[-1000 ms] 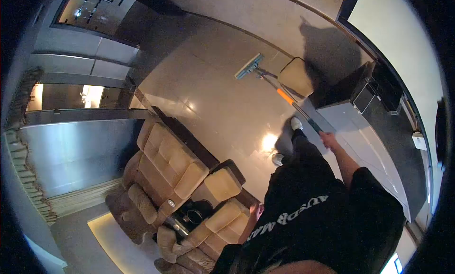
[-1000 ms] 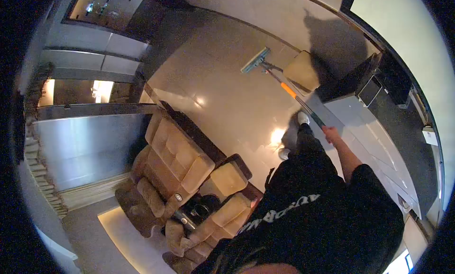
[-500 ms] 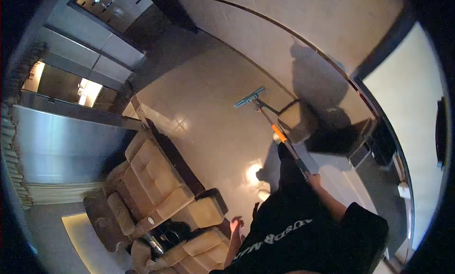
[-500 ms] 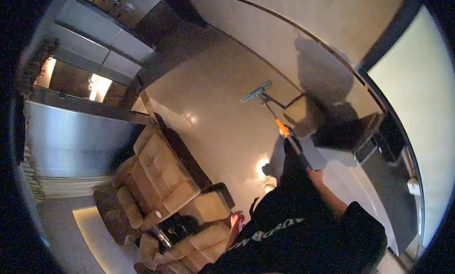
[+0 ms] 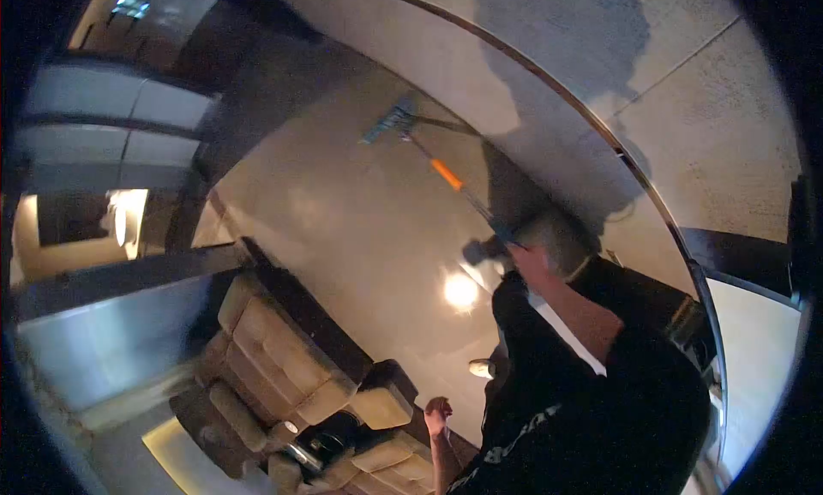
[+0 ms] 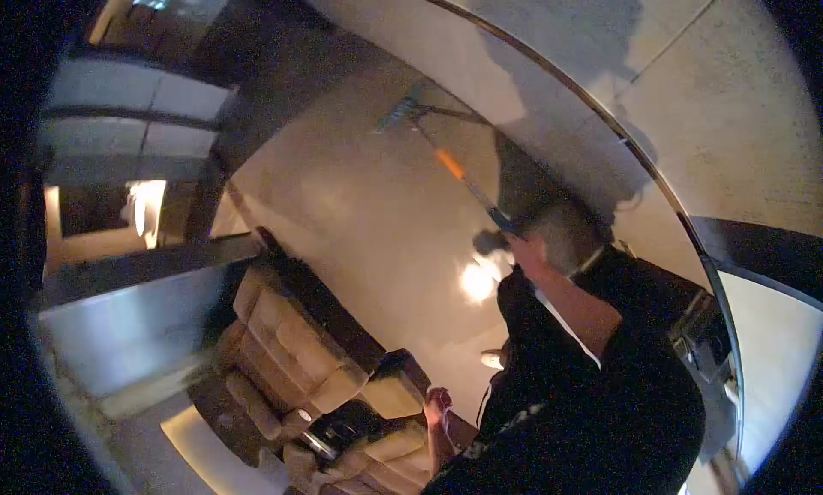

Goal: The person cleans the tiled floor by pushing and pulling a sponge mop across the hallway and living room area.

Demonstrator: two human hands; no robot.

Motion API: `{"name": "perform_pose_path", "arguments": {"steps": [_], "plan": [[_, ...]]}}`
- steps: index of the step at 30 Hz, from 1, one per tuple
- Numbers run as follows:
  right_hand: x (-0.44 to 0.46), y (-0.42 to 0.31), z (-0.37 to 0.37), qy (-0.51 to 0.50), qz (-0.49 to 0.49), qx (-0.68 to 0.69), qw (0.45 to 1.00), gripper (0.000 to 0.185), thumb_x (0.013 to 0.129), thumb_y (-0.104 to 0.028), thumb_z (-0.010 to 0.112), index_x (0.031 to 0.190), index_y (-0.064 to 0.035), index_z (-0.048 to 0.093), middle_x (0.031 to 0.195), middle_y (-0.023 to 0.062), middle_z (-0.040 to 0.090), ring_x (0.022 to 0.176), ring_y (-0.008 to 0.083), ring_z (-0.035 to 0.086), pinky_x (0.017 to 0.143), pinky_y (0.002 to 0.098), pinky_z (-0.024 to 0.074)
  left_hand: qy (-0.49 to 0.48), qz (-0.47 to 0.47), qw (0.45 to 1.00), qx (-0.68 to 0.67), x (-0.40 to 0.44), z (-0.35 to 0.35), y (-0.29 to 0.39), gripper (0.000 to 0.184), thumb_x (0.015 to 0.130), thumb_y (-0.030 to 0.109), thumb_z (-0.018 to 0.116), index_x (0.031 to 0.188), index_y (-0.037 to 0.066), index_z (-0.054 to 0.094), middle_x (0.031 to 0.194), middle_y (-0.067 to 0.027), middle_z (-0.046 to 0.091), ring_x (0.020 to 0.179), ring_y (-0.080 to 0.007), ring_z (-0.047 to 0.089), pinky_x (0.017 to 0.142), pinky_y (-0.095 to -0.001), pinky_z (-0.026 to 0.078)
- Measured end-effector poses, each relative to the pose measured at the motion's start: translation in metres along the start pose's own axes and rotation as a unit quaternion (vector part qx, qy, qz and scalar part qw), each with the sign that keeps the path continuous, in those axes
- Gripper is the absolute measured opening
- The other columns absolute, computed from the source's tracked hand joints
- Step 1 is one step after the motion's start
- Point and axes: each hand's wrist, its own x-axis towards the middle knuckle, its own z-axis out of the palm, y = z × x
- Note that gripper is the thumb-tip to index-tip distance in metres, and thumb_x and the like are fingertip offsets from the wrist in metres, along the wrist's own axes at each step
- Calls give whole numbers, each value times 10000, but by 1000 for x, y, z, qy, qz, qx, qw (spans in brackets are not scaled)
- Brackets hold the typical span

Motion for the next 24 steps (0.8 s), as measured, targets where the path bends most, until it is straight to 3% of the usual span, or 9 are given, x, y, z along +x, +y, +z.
{"name": "perform_pose_path", "arguments": {"steps": [5,6,8,9,12,17,19,21,24], "plan": [[58,-71,27,-29,125,-65,990,383,664,-399,609,677,-16,599,662,141,596,632,272,590,564,361,453,29,-33,994,-99,6,52,122,200,846,132,387,749,-3,499,583,-42,481,516,-86,434,469,-226,349],[78,-59,38,-27,-104,-292,950,332,669,-329,619,643,-1,573,603,108,563,558,220,537,508,344,416,-41,30,996,-73,5,50,115,229,850,158,406,714,-1,498,580,-38,483,522,-90,438,482,-237,358],[129,-23,87,22,-177,-300,937,312,683,-289,613,622,12,556,555,97,542,499,199,509,464,338,393,-22,-70,995,-69,-1,50,72,241,840,170,435,710,-10,530,569,-35,478,508,-98,434,478,-241,358],[142,-21,112,65,-17,-92,994,335,690,-319,597,635,9,565,565,120,554,514,229,533,475,349,406,-14,-113,989,-94,-11,45,56,231,833,166,450,715,-10,541,565,-37,477,492,-102,428,466,-246,356],[148,-70,102,-55,-4,-154,986,437,726,-413,520,665,18,565,645,181,569,602,287,564,526,379,424,27,-247,964,-96,-36,32,35,169,801,138,495,708,8,548,543,-39,475,446,-114,432,422,-265,366],[123,-49,99,-158,-50,-177,970,450,771,-430,454,679,-2,563,656,185,568,635,309,560,558,389,426,104,-134,985,-34,-75,-11,-59,113,764,122,521,728,15,531,534,-42,471,449,-123,446,411,-256,362],[105,-24,97,-227,-32,-139,963,418,796,-402,427,664,-23,545,660,181,562,623,300,556,539,397,411,171,-274,926,-193,-88,11,-18,117,765,128,515,736,16,528,531,-40,474,443,-127,446,411,-259,365],[67,-32,65,-250,37,-144,957,361,802,-345,423,676,-20,519,646,152,543,635,275,554,526,384,401,70,-86,991,76,-96,20,-22,129,773,131,503,705,23,521,512,-36,465,430,-123,438,403,-252,356],[31,12,39,-271,28,-162,948,281,779,-272,438,673,-23,515,604,126,530,604,246,556,504,375,413,-22,-115,984,138,-104,24,-26,169,792,151,482,748,0,546,497,-33,454,419,-115,429,394,-239,338]]}}
